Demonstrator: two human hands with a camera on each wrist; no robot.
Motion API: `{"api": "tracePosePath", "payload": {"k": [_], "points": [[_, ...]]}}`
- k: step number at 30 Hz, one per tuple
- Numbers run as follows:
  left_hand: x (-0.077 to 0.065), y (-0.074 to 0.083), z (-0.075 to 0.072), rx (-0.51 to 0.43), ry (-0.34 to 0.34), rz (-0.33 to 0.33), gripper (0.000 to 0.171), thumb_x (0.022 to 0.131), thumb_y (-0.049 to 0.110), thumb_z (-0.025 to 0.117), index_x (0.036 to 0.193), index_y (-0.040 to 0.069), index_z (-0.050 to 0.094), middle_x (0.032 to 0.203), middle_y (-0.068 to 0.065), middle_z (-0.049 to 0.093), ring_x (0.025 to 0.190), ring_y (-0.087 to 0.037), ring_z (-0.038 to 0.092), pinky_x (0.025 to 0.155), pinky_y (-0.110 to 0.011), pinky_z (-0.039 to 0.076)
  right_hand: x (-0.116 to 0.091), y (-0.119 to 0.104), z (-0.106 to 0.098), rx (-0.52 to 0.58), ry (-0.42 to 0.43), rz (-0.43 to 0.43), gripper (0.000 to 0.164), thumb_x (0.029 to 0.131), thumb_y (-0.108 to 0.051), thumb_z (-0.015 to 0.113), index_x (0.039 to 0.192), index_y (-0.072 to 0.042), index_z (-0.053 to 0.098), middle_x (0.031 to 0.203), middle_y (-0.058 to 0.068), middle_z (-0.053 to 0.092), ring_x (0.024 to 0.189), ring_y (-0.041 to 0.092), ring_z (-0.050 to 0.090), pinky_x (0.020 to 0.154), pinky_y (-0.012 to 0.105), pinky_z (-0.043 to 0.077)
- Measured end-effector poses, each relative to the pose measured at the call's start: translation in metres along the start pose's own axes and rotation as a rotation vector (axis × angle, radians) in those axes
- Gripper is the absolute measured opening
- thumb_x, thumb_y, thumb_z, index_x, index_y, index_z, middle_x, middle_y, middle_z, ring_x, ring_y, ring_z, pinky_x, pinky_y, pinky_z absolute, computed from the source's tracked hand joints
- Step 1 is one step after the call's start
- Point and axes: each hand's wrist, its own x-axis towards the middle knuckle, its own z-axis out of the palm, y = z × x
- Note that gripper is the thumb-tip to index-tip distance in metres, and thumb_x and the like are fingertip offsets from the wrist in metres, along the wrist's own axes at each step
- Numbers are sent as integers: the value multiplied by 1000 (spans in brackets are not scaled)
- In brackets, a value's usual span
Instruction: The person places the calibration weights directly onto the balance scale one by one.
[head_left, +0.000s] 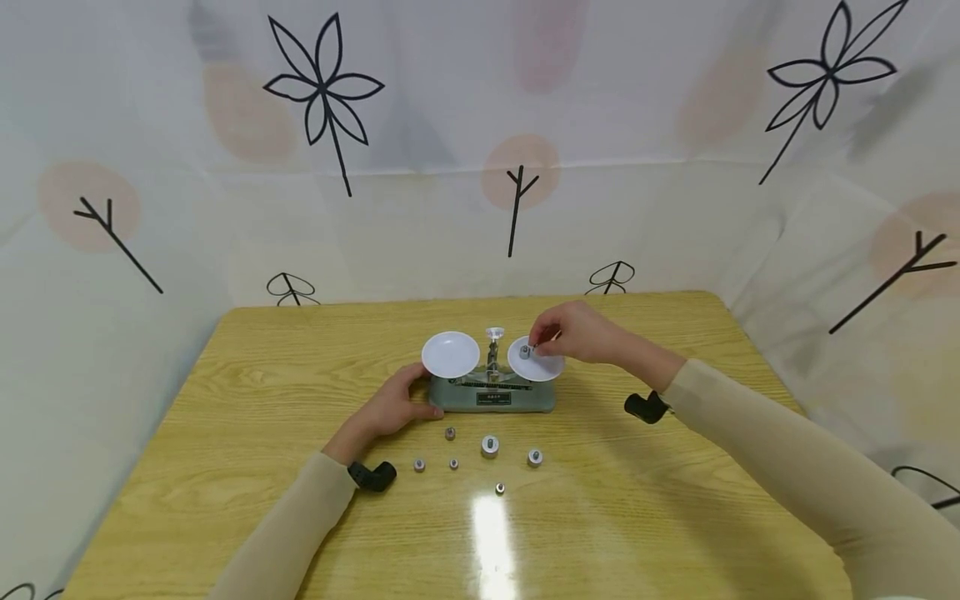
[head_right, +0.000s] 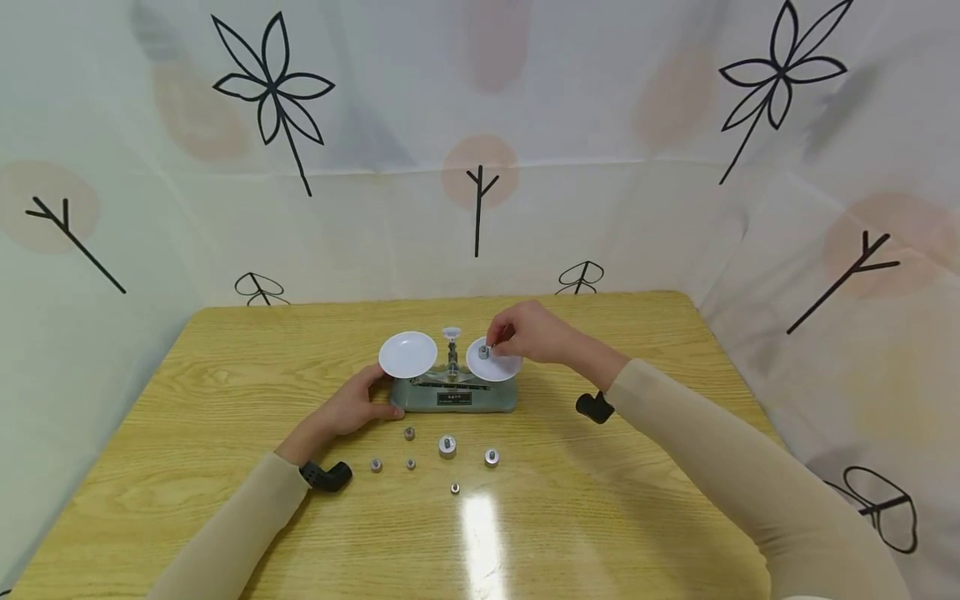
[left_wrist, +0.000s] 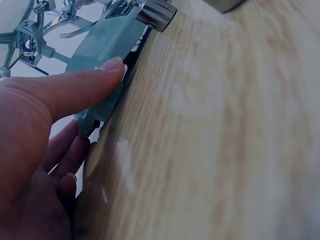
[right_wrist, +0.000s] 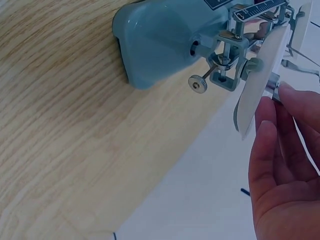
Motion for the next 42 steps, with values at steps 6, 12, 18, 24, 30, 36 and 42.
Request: {"api": "tracePosePath", "payload": {"k": [6,12,18,24,30,36,42], "points": [[1,-1,0,1,-9,0,65,81,12,84,139,10,53,134,-4,56,131,-24,45,111,-48,33,1,0,2,-5,-1,15,10,86,-2,77,92,-8,74,96,3,70,91,20,66,76,35,56],[2,-3,0,3,-11,-5,65,81,11,84,139,12,54,134,-2,56,130,-21,46,111,-45,33,0,0,3,-1,-1,14,10,86,-1,76,92,-9,73,95,3,70,90,20,66,76,35,56],[1,-4,0,1,-7,1,65,81,11,84,138,13,54,133,-2,57,129,-22,46,111,-46,33,-1,-2,2,3,0,5,8,87,-1,76,92,-7,73,96,4,71,90,21,66,76,36,56],[1,-3,0,2,-7,10,66,81,11,84,139,12,54,133,-2,57,129,-23,46,111,-47,33,-3,0,-1,-2,14,3,8,87,-2,75,93,-7,73,95,3,70,90,21,66,75,36,56],[1,-2,0,7,-2,38,64,81,13,84,137,10,54,131,-5,58,128,-26,47,110,-51,34,-7,4,-3,1,41,-2,7,87,-2,75,92,-7,73,93,2,70,90,20,67,75,36,56],[0,-1,0,12,-4,8,64,81,12,84,137,11,55,131,-2,58,128,-23,47,110,-47,33,-16,8,-5,32,62,15,8,88,-2,75,93,-7,73,95,3,70,91,22,67,77,36,57],[0,-1,0,19,0,2,63,81,13,84,137,12,55,131,-2,57,129,-23,46,111,-46,33,-28,13,-4,49,95,20,9,87,-1,75,94,-7,73,93,3,69,84,21,64,72,35,55]]}}
